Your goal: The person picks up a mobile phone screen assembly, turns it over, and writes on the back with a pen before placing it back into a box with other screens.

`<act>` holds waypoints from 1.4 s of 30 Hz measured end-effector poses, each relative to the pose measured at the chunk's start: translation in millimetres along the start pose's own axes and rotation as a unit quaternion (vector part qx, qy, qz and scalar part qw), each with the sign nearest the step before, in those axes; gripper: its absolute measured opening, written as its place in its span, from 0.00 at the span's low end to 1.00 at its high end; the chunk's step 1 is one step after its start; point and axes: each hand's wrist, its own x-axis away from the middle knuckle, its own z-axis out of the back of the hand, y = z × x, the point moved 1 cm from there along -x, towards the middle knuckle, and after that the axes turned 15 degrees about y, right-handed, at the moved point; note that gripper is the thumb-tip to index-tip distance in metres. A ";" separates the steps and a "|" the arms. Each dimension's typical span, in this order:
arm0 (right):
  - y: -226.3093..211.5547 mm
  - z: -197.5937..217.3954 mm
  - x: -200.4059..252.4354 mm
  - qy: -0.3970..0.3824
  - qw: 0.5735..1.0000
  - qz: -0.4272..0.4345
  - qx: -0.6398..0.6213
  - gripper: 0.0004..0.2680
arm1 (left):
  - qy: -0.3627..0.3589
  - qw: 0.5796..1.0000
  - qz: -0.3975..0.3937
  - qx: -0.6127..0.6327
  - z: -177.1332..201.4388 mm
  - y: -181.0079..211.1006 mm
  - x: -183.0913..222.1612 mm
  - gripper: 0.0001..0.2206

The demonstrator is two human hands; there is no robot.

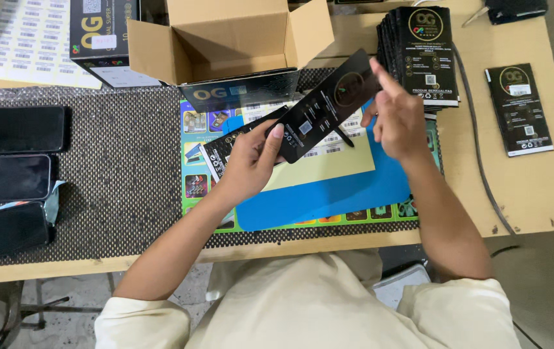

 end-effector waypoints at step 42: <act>-44.6 9.0 7.7 -0.077 0.982 0.012 0.175 0.07 | -0.105 0.986 0.037 0.128 0.1 -34.3 -13.8 0.27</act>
